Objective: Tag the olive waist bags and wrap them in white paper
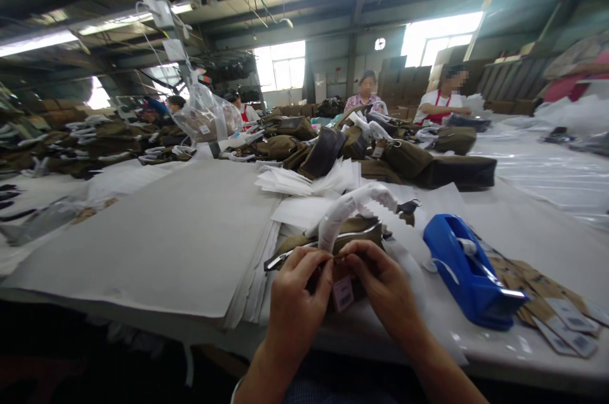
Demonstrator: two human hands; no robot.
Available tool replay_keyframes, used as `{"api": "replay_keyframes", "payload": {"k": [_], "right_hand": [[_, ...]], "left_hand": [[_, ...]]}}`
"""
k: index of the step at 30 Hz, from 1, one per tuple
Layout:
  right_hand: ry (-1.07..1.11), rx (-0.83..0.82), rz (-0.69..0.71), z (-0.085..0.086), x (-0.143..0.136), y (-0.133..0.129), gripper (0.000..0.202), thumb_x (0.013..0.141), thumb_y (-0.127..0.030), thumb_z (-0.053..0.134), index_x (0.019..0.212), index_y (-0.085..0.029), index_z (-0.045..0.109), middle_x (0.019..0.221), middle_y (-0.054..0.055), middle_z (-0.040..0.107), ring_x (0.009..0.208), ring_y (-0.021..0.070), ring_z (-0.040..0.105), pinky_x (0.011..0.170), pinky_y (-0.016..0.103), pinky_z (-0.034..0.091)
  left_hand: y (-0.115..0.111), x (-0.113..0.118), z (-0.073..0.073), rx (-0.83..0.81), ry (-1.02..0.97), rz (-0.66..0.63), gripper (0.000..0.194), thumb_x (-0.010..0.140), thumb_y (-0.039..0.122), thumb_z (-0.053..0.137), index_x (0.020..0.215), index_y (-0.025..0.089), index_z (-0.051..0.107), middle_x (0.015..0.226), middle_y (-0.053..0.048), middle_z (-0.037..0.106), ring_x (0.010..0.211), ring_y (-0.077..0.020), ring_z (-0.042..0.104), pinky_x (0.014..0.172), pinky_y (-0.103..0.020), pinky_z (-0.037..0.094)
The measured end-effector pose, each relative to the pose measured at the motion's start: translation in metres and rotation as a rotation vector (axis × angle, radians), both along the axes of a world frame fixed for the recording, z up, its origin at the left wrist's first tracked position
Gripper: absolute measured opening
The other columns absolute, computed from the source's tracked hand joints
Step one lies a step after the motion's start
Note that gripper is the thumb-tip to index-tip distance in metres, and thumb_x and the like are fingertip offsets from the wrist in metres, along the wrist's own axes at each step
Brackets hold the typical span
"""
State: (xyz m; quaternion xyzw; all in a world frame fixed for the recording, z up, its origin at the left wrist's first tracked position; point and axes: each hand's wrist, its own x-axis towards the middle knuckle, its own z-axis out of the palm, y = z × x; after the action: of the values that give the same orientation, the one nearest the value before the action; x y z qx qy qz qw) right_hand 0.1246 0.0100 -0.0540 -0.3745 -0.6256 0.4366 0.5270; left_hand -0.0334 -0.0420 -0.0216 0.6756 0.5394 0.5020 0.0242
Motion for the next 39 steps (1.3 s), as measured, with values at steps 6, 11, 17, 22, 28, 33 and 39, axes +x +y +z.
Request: {"api": "replay_keyframes", "payload": {"k": [6,11,17,22,28,33,39], "right_hand": [[-0.004,0.028,0.000,-0.0005,-0.0006,-0.0015,0.019,0.092,-0.041,0.067,0.097,-0.023,0.070,0.101,0.004,0.076,0.090,0.0187,0.071,0.080,0.027,0.058],[-0.069,0.048,0.005,0.0022,0.0004,-0.0022,0.017,0.092,-0.038,0.065,0.095,-0.023,0.070,0.089,0.002,0.074,0.078,0.0169,0.070,0.071,0.025,0.057],[-0.103,0.078,-0.001,0.0042,0.0010,-0.0016,0.014,0.092,-0.035,0.064,0.092,-0.023,0.071,0.085,0.001,0.074,0.075,0.0158,0.069,0.068,0.023,0.056],[-0.110,0.077,-0.002,0.0037,0.0023,-0.0014,0.014,0.092,-0.035,0.063,0.092,-0.023,0.070,0.087,0.000,0.074,0.077,0.0158,0.070,0.070,0.023,0.056],[-0.158,0.097,-0.007,0.0079,0.0026,-0.0022,0.014,0.091,-0.035,0.063,0.090,-0.023,0.071,0.083,0.000,0.075,0.072,0.0172,0.071,0.065,0.024,0.056],[-0.226,0.166,-0.034,0.0075,0.0025,-0.0007,0.010,0.089,-0.030,0.062,0.088,-0.026,0.071,0.080,-0.002,0.075,0.069,0.0161,0.072,0.064,0.022,0.056],[-0.286,0.324,-0.089,0.0073,0.0050,0.0001,0.011,0.087,-0.027,0.061,0.088,-0.028,0.072,0.080,-0.004,0.076,0.066,0.0152,0.071,0.066,0.022,0.058]], "left_hand": [[0.0001,-0.0014,-0.0024,0.003,0.062,0.012,0.013,0.092,0.012,0.061,0.097,0.022,0.070,0.094,-0.004,0.071,0.087,-0.0181,0.070,0.078,-0.027,0.055],[-0.0006,-0.0021,-0.0009,-0.013,0.072,-0.009,0.013,0.093,0.013,0.062,0.096,0.021,0.070,0.093,-0.003,0.071,0.086,-0.0176,0.070,0.078,-0.027,0.055],[-0.0005,-0.0028,0.0017,-0.006,0.080,-0.027,0.013,0.092,0.011,0.062,0.095,0.021,0.070,0.091,-0.003,0.071,0.084,-0.0177,0.070,0.076,-0.026,0.054],[-0.0002,-0.0046,0.0011,-0.024,0.088,-0.018,0.013,0.092,0.013,0.062,0.095,0.021,0.071,0.092,-0.004,0.071,0.084,-0.0181,0.070,0.075,-0.027,0.055],[0.0008,-0.0058,0.0011,-0.020,0.082,-0.027,0.013,0.093,0.012,0.061,0.095,0.021,0.071,0.090,-0.004,0.071,0.084,-0.0183,0.070,0.076,-0.027,0.055],[0.0000,-0.0055,-0.0008,-0.045,0.072,-0.039,0.014,0.092,0.011,0.062,0.094,0.021,0.071,0.091,-0.004,0.071,0.085,-0.0182,0.069,0.076,-0.026,0.055],[0.0007,-0.0048,-0.0011,-0.093,0.043,-0.060,0.013,0.092,0.012,0.066,0.095,0.022,0.073,0.091,-0.003,0.071,0.086,-0.0178,0.068,0.078,-0.027,0.054]]}}
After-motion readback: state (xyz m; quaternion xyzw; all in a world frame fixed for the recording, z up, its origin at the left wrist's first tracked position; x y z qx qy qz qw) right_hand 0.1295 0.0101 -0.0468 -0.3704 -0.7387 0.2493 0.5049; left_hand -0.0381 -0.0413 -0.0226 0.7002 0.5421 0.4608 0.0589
